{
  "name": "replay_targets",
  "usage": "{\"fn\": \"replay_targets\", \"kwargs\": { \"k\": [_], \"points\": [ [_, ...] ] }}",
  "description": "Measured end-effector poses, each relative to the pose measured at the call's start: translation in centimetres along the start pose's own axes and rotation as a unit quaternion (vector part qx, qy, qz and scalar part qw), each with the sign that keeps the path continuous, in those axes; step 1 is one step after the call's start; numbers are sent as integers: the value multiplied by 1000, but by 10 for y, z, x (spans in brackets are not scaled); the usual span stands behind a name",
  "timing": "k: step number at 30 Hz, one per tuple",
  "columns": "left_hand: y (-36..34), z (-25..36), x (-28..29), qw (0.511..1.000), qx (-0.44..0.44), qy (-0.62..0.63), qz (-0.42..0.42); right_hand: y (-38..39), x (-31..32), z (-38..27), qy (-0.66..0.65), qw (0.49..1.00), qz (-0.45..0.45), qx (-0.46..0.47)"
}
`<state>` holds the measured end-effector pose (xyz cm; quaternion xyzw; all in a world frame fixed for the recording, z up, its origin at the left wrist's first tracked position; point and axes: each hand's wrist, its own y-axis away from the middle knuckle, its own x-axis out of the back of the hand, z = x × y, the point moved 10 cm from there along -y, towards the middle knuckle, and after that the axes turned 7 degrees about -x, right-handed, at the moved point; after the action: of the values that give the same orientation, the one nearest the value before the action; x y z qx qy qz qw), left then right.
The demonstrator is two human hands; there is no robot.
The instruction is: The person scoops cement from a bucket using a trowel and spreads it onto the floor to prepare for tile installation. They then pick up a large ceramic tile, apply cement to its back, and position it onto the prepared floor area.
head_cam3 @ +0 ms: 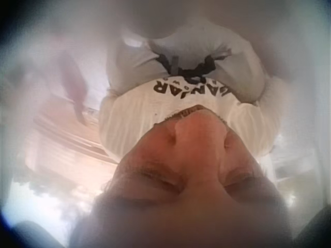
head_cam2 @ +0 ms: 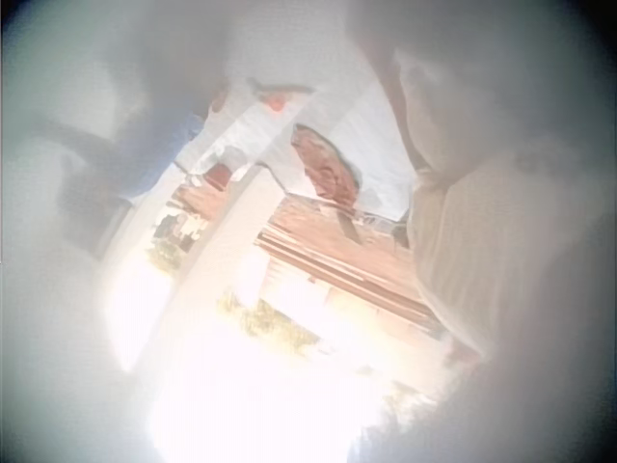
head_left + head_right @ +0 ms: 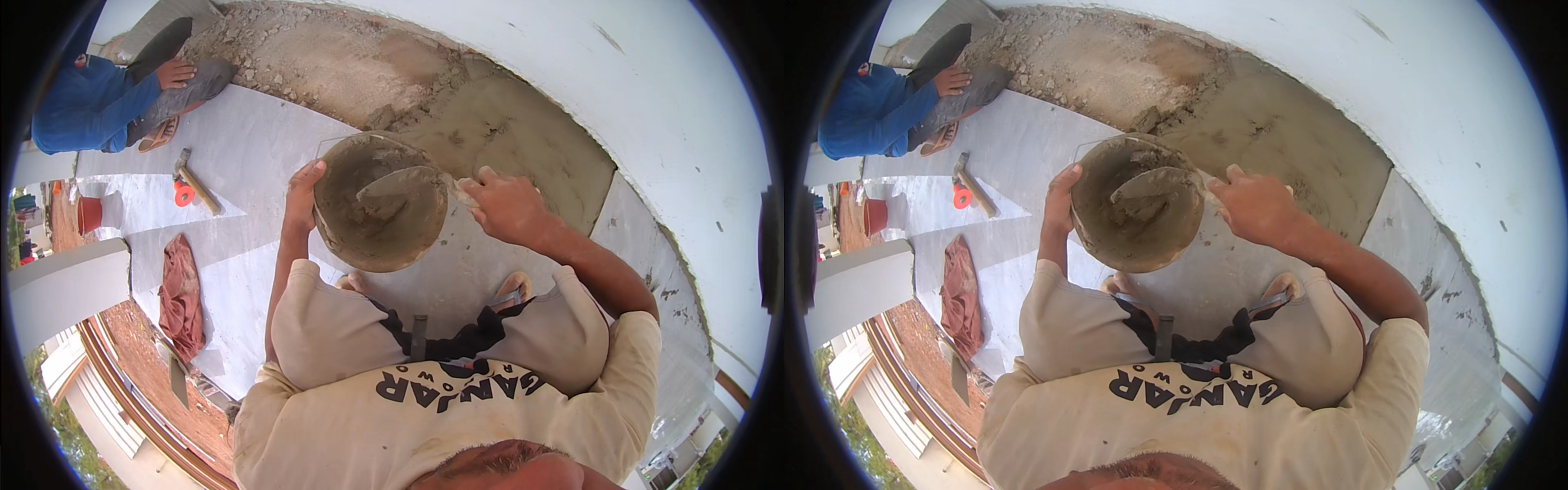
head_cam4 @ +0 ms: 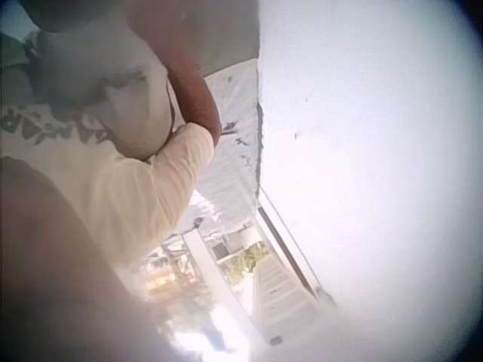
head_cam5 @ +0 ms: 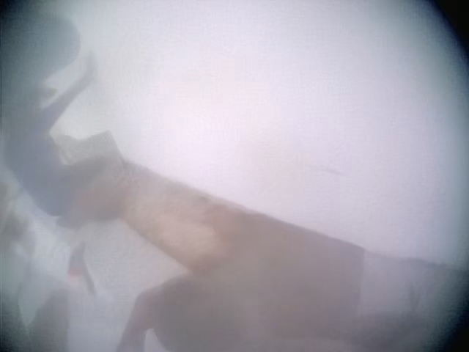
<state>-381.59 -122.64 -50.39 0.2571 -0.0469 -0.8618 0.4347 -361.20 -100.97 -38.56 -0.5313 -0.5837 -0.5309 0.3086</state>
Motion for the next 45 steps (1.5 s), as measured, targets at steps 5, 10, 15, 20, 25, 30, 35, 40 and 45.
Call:
{"fn": "replay_targets", "kwargs": {
  "k": [5,10,15,20,25,30,35,40,45],
  "points": [
    [2,9,-34,997,-31,-67,-4,-42,-16,-20,98,995,21,-21],
    [-5,20,-77,968,-75,-231,-57,-55,-46,-61,155,981,70,93],
    [0,19,-74,965,-87,-243,-46,-17,-72,-68,134,976,10,172],
    [6,14,-77,952,-86,-290,-45,-1,-40,-21,113,987,70,88],
    [14,8,-102,936,-95,-330,-79,-9,-84,2,88,995,14,-37],
    [37,19,-132,902,-249,-343,-83,9,-143,10,-164,974,-133,-83],
    [59,20,-155,876,-301,-358,-123,34,-154,-11,-293,935,-186,-72],
    [55,19,-131,886,-262,-378,-58,41,-107,4,-115,993,-6,-4],
    [47,13,-112,901,-239,-363,-14,29,-75,11,43,991,114,58]
  ]
}}
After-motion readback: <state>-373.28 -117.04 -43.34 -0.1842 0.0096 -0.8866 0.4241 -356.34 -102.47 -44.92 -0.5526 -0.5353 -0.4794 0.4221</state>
